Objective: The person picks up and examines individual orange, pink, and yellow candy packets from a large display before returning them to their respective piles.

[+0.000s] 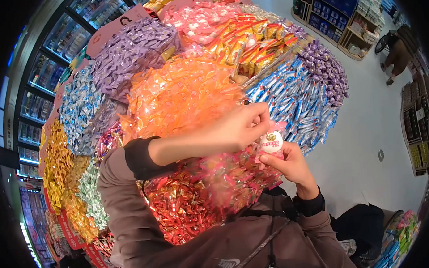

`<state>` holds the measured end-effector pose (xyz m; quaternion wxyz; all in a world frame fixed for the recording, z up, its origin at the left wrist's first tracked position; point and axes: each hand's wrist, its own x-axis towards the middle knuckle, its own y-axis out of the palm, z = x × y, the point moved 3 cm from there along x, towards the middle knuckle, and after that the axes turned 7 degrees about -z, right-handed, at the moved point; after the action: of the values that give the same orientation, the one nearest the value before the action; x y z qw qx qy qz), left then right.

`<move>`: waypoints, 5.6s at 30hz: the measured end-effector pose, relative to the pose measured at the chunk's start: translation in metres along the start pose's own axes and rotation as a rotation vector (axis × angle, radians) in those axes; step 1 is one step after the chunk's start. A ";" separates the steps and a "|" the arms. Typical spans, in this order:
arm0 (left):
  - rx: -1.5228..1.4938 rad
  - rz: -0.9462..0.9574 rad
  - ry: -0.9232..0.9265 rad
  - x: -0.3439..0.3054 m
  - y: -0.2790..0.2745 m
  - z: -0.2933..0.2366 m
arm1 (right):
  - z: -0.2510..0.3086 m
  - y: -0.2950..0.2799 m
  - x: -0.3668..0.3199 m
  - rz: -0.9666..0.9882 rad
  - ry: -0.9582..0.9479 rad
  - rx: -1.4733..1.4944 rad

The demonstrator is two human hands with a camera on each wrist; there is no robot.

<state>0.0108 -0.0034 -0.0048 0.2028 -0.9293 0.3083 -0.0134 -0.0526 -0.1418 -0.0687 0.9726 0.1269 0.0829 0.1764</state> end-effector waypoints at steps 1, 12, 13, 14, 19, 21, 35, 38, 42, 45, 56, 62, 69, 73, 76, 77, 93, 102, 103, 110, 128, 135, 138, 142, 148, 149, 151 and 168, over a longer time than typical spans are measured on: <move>0.006 0.037 -0.053 -0.003 -0.002 -0.001 | -0.002 0.001 0.001 0.005 0.009 -0.016; 0.100 0.032 -0.092 -0.036 -0.012 0.029 | -0.015 0.017 0.023 0.144 0.075 -0.236; 0.165 0.033 -0.087 -0.039 -0.014 0.031 | -0.016 0.019 0.024 0.169 0.064 -0.248; 0.152 0.037 -0.081 -0.041 -0.016 0.033 | -0.013 0.022 0.025 0.181 0.082 -0.295; 0.069 0.057 -0.037 -0.043 -0.023 0.042 | -0.016 0.028 0.033 0.203 0.100 -0.297; 0.063 0.020 -0.006 -0.044 -0.023 0.049 | -0.019 0.028 0.036 0.204 0.111 -0.296; 0.021 0.031 -0.020 -0.043 -0.034 0.066 | -0.037 0.026 0.053 0.198 0.205 -0.329; -0.013 0.004 0.001 -0.044 -0.037 0.068 | -0.035 0.029 0.056 0.197 0.193 -0.282; -0.059 -0.046 0.061 -0.047 -0.034 0.076 | -0.036 0.033 0.057 0.193 0.232 -0.234; -0.004 -0.040 0.056 -0.049 -0.034 0.078 | -0.040 0.030 0.058 0.201 0.261 -0.272; 0.002 -0.148 -0.045 -0.078 -0.026 0.064 | -0.038 0.029 0.062 0.367 0.226 -0.449; -0.025 -0.356 -0.098 -0.085 -0.004 0.057 | -0.031 0.015 0.061 0.464 0.206 -0.564; -0.118 -0.703 0.011 -0.106 0.033 0.067 | -0.026 0.018 0.061 0.617 0.178 -0.639; -0.284 -0.812 -0.221 -0.132 0.050 0.066 | -0.029 0.022 0.064 0.736 0.091 -0.542; -0.453 -0.945 -0.329 -0.148 0.070 0.076 | -0.032 0.026 0.060 0.766 0.181 -0.616; -0.489 -1.023 -0.316 -0.154 0.079 0.080 | -0.035 0.028 0.058 0.787 0.192 -0.626; -0.747 -1.424 -0.186 -0.192 0.153 0.085 | -0.059 0.056 0.026 1.079 0.299 -0.621; -0.600 -1.300 -0.129 -0.212 0.113 0.076 | -0.040 0.083 0.030 1.060 0.164 -0.637; -0.591 -1.296 -0.112 -0.210 0.110 0.076 | -0.040 0.083 0.031 1.051 0.142 -0.636; -0.661 -1.294 -0.167 -0.205 0.098 0.074 | -0.046 0.081 0.036 1.015 0.147 -0.629; -0.772 -1.240 -0.147 -0.192 0.066 0.103 | -0.058 0.085 0.072 0.896 0.298 -0.578; -0.424 -1.289 -0.151 -0.186 0.066 0.120 | -0.056 0.092 0.076 0.873 0.217 -0.644; -0.395 -1.330 -0.245 -0.192 0.056 0.095 | -0.059 0.087 0.081 0.831 0.272 -0.612; 0.200 -1.664 0.274 -0.199 0.041 0.043 | -0.057 0.080 0.089 0.769 0.169 -0.507; 0.605 -1.556 0.811 -0.195 0.042 -0.024 | -0.055 0.066 0.097 0.657 0.192 -0.451; 0.594 -1.539 0.835 -0.192 0.044 -0.029 | -0.056 0.065 0.097 0.658 0.200 -0.442; 0.573 -1.511 0.874 -0.184 0.046 -0.037 | -0.058 0.061 0.098 0.654 0.217 -0.427; 0.468 -1.408 0.898 -0.173 0.071 -0.058 | -0.053 0.052 0.094 0.671 0.178 -0.392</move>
<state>-0.1782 0.0237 0.0386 0.1924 -0.7452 -0.2983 -0.5645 0.0069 -0.0489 -0.1163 0.8558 -0.0567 0.0854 0.5070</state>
